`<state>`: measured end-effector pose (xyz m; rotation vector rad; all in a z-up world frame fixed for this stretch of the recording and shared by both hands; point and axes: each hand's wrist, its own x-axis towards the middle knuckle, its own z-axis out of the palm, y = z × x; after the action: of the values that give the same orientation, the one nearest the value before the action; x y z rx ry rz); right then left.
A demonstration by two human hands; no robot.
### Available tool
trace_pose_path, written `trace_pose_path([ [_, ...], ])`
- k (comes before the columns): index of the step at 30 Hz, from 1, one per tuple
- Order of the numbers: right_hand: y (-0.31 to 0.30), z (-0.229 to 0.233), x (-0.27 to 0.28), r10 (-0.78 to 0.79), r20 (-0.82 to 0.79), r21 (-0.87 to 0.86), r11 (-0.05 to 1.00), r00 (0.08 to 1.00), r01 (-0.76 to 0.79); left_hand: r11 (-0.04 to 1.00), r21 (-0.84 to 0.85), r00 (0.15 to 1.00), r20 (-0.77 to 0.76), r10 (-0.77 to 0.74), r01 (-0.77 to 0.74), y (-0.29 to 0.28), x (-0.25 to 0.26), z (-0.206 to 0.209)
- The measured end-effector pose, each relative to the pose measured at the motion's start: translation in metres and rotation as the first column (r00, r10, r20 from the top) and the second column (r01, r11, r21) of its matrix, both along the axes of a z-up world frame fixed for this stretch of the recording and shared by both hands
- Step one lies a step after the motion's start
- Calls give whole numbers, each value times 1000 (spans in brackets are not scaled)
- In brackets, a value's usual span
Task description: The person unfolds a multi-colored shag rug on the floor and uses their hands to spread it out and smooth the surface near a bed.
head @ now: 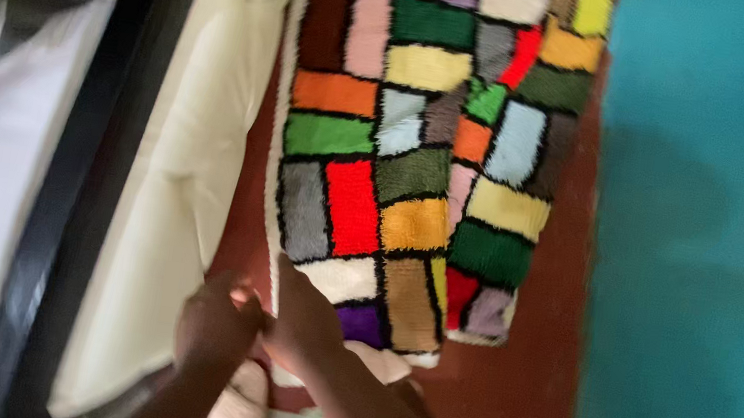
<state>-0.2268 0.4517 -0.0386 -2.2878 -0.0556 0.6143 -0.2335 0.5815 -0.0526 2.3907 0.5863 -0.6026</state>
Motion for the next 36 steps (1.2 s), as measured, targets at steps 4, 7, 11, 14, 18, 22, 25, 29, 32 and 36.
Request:
trace_pose_path([
  [4,11,-26,-11,-183,-108,-64,982,977,177,991,-45,992,27,-126,127,9,20,-9],
  [7,37,-62,-28,-425,-29,126,896,905,425,973,-33,973,-11,-230,230,26,14,-23],
  [11,40,-123,-59,-482,-97,19,874,871,485,929,-91,933,-15,-361,358,32,2,-72],
  [14,33,-140,-118,-577,45,42,816,815,576,818,-18,816,84,-572,576,33,-26,-86],
  [18,9,-155,-140,-676,-90,-16,736,732,677,746,-11,739,138,-659,666,13,-34,-97],
  [22,-8,-152,-135,-694,207,5,705,689,709,646,-4,640,143,-755,763,-25,-19,-103],
  [25,-30,-145,-118,-738,225,43,659,636,751,590,5,578,189,-794,808,-53,-11,-108],
  [29,-43,-160,-118,-805,-74,-19,591,588,807,558,-81,562,200,-803,826,-73,-8,-128],
  [32,-30,-195,-137,-846,102,12,527,524,850,426,-11,422,171,-890,905,-69,-5,-147],
  [36,-4,-237,-164,-851,209,-16,489,481,872,361,-44,362,219,-906,931,-45,-6,-181],
])
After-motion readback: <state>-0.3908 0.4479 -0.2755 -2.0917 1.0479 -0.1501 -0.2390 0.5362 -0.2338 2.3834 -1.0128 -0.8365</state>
